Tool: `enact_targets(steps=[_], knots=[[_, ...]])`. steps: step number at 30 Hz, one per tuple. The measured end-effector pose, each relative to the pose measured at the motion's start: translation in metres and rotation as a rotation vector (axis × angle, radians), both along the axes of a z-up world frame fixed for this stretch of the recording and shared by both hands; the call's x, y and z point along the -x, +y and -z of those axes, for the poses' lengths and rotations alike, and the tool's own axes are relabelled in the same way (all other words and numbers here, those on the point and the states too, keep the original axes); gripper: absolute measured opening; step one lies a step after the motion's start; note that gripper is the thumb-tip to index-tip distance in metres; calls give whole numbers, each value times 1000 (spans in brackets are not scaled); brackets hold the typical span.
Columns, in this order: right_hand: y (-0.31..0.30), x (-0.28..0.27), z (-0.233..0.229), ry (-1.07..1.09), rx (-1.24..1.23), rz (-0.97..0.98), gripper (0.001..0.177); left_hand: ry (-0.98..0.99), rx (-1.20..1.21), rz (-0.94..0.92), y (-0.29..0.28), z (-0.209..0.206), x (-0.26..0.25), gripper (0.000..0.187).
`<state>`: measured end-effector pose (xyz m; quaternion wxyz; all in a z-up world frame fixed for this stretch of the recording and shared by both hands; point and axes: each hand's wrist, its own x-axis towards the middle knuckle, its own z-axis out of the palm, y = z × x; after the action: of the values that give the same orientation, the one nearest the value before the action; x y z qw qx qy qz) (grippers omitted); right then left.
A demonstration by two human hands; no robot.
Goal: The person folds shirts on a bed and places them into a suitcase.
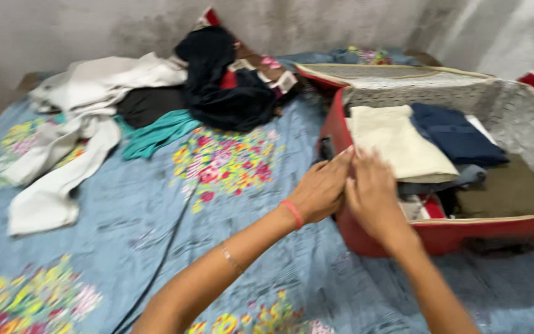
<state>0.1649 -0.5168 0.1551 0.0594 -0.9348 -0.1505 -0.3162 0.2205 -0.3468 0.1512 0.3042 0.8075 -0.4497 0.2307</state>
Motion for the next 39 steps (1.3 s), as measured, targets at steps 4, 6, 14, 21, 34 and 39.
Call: enact_targets(steps=[4,6,14,21,34,39], knots=[[96,12,60,114,-189,-191,60,37,-127,-155,100,39,40,71],[149,16,93,117,-311,-250,58,46,-214,-257,141,65,56,72],[323,39,139,416,-631,-432,55,145,-419,-628,288,128,89,66],[390,34,158,316,-491,-551,49,125,-262,-758,355,155,101,57],[445,-2,214,151,-326,-427,35,189,-156,-932,398,206,67,68],[457,-24,197,398,-103,-206,26,243,-2,-964,401,205,66,67]])
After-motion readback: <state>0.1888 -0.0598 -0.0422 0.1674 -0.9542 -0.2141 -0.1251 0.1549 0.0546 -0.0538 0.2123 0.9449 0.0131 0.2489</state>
